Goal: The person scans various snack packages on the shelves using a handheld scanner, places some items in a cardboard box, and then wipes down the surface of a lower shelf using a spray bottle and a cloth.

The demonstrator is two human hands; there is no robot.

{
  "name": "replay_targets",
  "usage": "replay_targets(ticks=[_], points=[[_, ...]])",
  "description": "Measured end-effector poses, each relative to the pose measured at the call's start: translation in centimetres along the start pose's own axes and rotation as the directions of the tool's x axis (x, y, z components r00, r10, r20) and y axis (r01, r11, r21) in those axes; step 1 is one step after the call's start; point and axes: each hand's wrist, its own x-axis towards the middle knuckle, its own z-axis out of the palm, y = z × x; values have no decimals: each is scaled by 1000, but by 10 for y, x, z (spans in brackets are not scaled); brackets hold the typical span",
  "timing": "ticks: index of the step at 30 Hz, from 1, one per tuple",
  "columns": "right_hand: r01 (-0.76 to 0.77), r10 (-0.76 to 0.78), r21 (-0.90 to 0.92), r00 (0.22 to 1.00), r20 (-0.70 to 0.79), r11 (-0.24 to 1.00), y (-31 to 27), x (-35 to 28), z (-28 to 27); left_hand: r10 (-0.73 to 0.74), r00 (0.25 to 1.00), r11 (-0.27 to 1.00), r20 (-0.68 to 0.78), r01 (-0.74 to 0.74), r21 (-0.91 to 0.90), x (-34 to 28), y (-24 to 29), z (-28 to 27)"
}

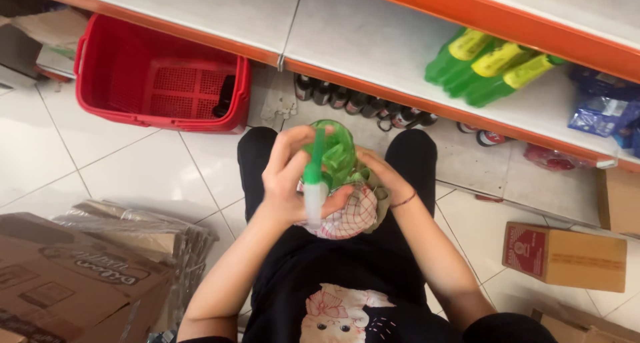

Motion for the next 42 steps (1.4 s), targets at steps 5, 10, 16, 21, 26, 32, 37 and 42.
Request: replay_targets(ticks=[5, 10, 16, 21, 26, 32, 37, 42], points=[[-136, 270, 411, 919, -289, 902, 4, -26, 2, 2, 999, 1000, -46, -1, 30, 12, 6, 40], [16, 1, 234, 997, -74, 972, -13, -36, 11, 17, 999, 987, -47, -10, 160, 29, -14, 51], [42, 20, 251, 971, -237, 967, -27, -44, 2, -144, 983, 981, -115, 157, 113, 60, -57, 62], [143, -26, 338, 944, -329, 930, -20, -58, -27, 80, 996, 941, 44, -90, 327, 87, -80, 98], [200, -39, 373, 917, -397, 906, -15, -75, -47, 25, 1000, 945, 18, -29, 327, 88, -86, 149], [251, -7, 414, 862, -507, 875, -16, -93, -62, -135, 991, 960, 20, 126, 251, 94, -95, 177], [285, -24, 415, 847, -531, 864, -16, -101, -66, -103, 993, 973, 54, 89, 211, 96, -88, 191], [304, -4, 454, 835, -551, 838, -17, -104, -66, -81, 992, 990, 97, 69, 120, 96, -72, 219]])
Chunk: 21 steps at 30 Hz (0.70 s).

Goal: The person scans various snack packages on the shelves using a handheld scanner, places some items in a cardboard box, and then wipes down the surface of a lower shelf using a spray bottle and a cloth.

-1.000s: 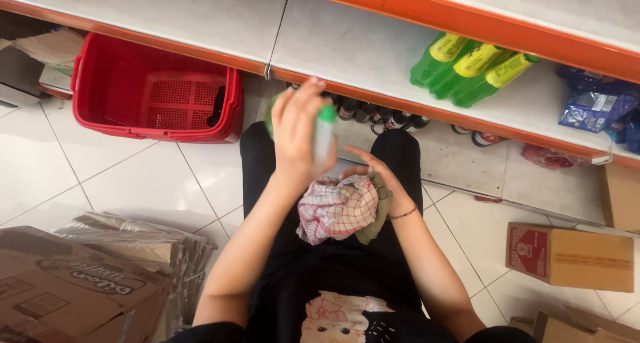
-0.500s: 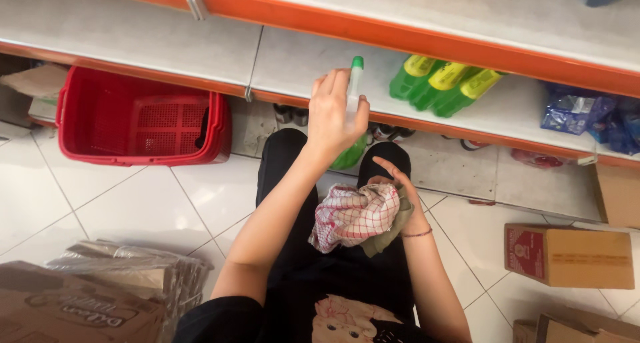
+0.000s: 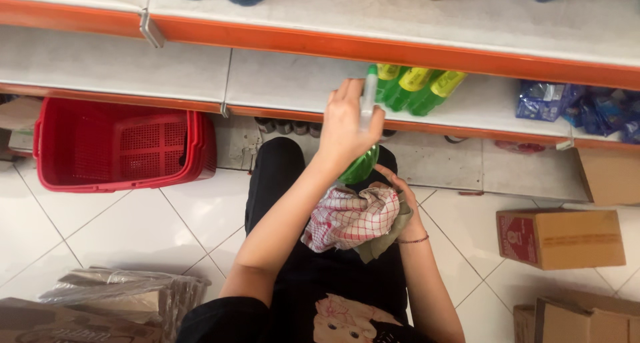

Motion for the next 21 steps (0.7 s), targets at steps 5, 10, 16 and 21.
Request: replay_targets(ticks=[5, 10, 16, 21], points=[[20, -18, 44, 999, -40, 999, -1, -5, -14, -19, 994, 999, 108, 22, -24, 2, 14, 23], [61, -45, 113, 989, -138, 992, -5, -15, -31, 25, 986, 999, 166, -19, -43, 5, 29, 48], [76, -58, 220, 994, -89, 973, -19, -32, -34, 54, 978, 996, 199, -40, -77, 5, 45, 81], [154, -149, 235, 988, -40, 960, -26, -50, -46, 94, 964, 991, 250, -68, -112, 5, 60, 107]])
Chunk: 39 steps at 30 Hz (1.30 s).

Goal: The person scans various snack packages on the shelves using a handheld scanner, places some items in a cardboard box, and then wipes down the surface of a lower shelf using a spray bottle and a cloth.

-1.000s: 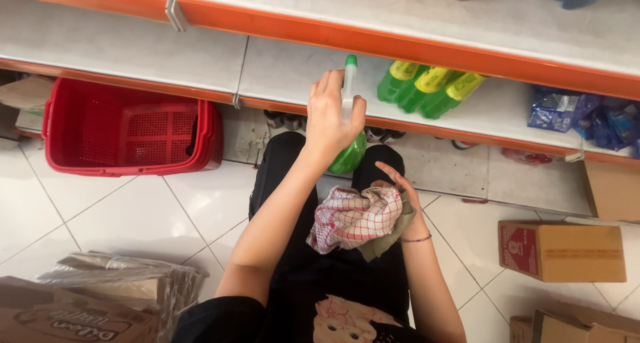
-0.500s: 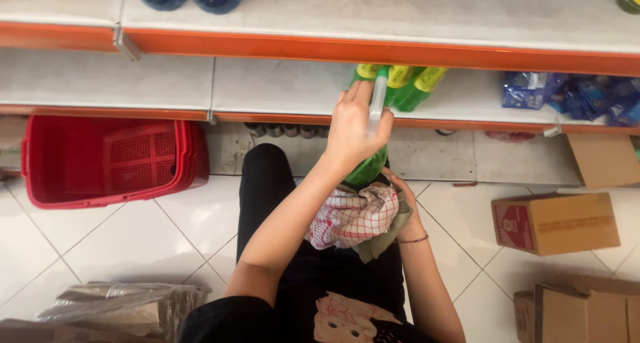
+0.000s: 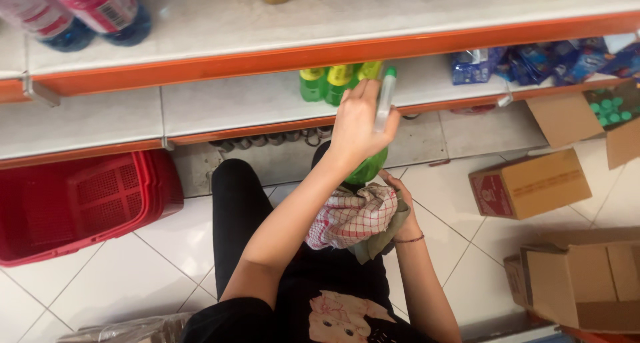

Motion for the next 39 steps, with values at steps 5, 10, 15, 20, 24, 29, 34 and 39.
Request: replay_targets(ticks=[5, 10, 15, 20, 24, 29, 34, 39], points=[[19, -3, 68, 973, -231, 997, -10, -5, -14, 25, 997, 999, 74, -23, -30, 9, 16, 32], [-24, 49, 139, 983, -178, 990, -19, -8, -30, 110, 990, 993, 86, -107, -43, 19, 24, 58], [50, -32, 136, 991, -132, 989, -22, -6, -35, 1, 981, 995, 193, 18, -98, 12, 23, 40], [93, -81, 106, 990, -111, 990, -18, -3, -29, -77, 989, 985, 125, 96, -145, -24, -5, -45], [161, -156, 76, 985, -67, 984, -11, 2, -30, -178, 977, 961, 119, 199, -194, -76, -38, -112], [220, -219, 51, 975, -25, 974, 0, 1, -26, -203, 979, 963, 1, 200, -179, -158, -69, -124], [270, -270, 30, 963, 11, 962, 13, 3, -21, -385, 923, 915, -4, 381, -128, -228, -68, -108], [306, -305, -2, 950, 66, 952, 27, 14, -9, -482, 876, 862, -15, 470, -191, -241, -73, -117]])
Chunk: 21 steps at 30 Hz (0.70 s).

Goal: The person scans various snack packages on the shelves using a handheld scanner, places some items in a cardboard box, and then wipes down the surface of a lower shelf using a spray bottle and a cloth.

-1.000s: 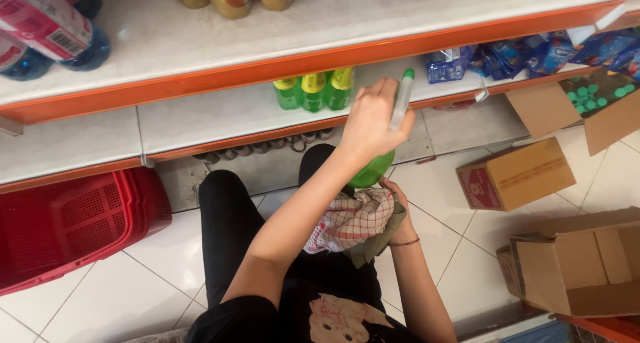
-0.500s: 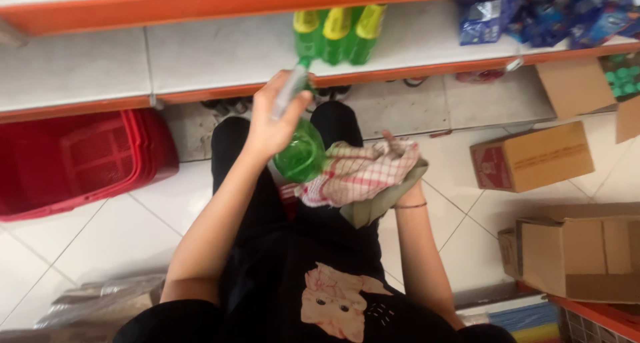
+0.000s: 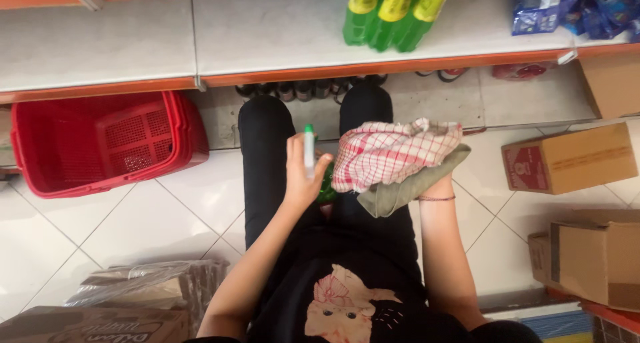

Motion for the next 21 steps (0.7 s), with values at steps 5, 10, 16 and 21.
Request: replay_targets(ticks=[5, 10, 16, 21], points=[[24, -20, -47, 996, 84, 999, 17, 15, 13, -23, 992, 992, 125, 7, 126, -5, -12, -8], [64, -51, -77, 985, 163, 995, 26, 29, 30, 59, 985, 995, 162, -71, 69, 1, -29, -12], [35, -40, 39, 992, 123, 999, 33, 24, 43, 50, 965, 997, 258, -33, -71, 4, -27, -18], [23, -23, -3, 991, 130, 1000, 33, 26, 45, -108, 981, 988, 163, 124, -88, 29, -43, -13]])
